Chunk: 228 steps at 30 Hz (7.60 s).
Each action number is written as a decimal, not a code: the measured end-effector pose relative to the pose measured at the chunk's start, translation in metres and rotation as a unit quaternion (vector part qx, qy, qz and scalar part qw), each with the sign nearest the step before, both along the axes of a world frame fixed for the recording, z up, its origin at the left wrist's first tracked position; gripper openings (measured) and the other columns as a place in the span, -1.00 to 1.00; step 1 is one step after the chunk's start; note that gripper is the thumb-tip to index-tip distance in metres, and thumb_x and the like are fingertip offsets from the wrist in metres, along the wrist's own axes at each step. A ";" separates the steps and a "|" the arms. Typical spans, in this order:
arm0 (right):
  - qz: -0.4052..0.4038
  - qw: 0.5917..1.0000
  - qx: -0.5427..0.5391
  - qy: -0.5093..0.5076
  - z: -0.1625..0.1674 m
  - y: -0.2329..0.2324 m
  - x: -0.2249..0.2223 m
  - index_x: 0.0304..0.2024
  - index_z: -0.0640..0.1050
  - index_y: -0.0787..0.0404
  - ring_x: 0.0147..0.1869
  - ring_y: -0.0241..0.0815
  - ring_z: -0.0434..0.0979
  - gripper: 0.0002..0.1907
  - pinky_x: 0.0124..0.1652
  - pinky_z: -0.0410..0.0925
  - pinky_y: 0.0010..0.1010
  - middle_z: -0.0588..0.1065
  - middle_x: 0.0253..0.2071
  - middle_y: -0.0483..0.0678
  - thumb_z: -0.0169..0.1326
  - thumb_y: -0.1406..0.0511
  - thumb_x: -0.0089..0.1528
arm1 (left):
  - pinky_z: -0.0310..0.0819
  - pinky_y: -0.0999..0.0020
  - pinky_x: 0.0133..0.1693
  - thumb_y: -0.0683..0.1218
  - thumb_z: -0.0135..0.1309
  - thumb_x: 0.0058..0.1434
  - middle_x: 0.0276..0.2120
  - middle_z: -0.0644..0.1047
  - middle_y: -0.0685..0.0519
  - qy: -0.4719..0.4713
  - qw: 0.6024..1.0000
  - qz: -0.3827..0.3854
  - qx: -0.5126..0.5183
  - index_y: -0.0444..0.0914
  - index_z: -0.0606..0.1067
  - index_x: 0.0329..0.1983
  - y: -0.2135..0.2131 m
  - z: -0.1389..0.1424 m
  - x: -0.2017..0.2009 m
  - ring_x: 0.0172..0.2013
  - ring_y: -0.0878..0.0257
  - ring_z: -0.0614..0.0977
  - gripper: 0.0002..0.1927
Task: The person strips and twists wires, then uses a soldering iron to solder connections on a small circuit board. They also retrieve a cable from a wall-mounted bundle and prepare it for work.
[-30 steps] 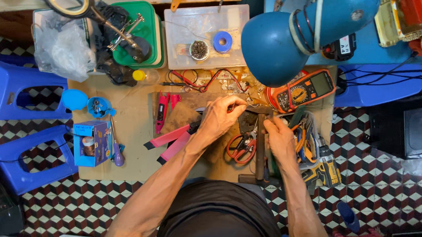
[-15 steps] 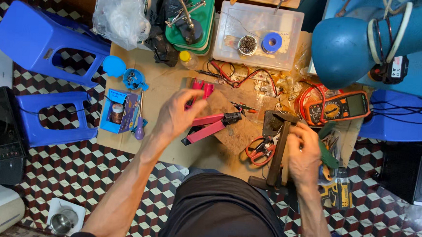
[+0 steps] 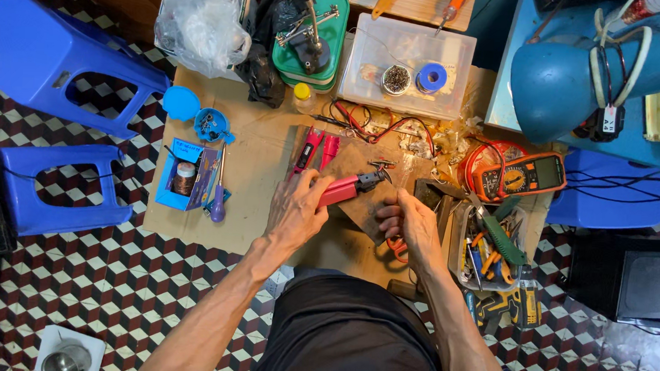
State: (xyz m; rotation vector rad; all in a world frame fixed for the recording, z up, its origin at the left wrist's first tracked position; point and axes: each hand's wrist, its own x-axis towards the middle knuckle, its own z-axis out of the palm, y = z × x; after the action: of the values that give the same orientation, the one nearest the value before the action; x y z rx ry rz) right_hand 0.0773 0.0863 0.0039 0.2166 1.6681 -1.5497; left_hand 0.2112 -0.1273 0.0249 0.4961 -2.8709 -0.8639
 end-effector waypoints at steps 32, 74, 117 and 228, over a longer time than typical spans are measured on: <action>-0.064 0.995 -0.009 0.072 0.060 0.023 0.027 -0.05 0.44 0.26 -0.57 -0.36 0.45 -0.73 -0.56 0.33 -0.50 0.52 -0.45 -0.05 0.11 0.27 0.25 | 0.40 0.57 -0.41 0.04 0.07 0.39 -0.35 0.53 0.12 0.047 0.790 0.077 0.607 -0.34 0.45 0.24 0.091 -0.010 -0.004 -0.43 0.45 0.53 -0.53; 0.033 0.995 0.084 0.037 0.069 0.019 0.021 0.14 0.62 0.17 -0.45 -0.31 0.40 -0.48 -0.54 0.31 -0.48 0.54 -0.30 -0.11 0.11 0.03 0.25 | 0.48 0.38 -0.37 -0.01 -0.17 0.47 -0.37 0.52 0.02 0.087 0.908 0.095 0.398 -0.26 0.41 0.31 0.076 0.020 0.003 -0.46 0.31 0.54 -0.57; -0.221 0.967 -0.105 0.075 0.016 -0.031 0.045 0.15 0.54 0.31 0.01 -0.29 0.48 -0.57 -0.01 0.36 -0.50 0.53 0.01 -0.01 0.13 0.18 0.32 | 0.34 0.16 0.24 -0.18 -0.15 0.39 0.29 0.37 -0.29 0.102 0.926 -0.018 0.363 -0.40 0.20 0.45 0.103 0.031 0.011 0.26 -0.18 0.45 -0.45; -0.326 0.938 -0.074 -0.089 -0.078 0.100 -0.001 0.11 0.47 0.34 -0.18 -0.16 0.57 -0.39 -0.19 0.40 -0.36 0.59 -0.12 0.05 0.08 -0.04 0.28 | 0.35 0.09 -0.04 -0.13 0.38 -0.04 -0.19 0.51 -0.01 0.021 0.957 -0.286 0.048 -0.19 0.50 -0.09 0.017 0.003 -0.068 -0.09 -0.01 0.53 -0.56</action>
State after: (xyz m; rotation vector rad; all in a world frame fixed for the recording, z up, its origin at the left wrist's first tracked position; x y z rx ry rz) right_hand 0.0760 0.1859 -0.0746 0.8730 1.3912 -2.0522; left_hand 0.1427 -0.1106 0.0275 -0.3734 -2.9738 -1.0669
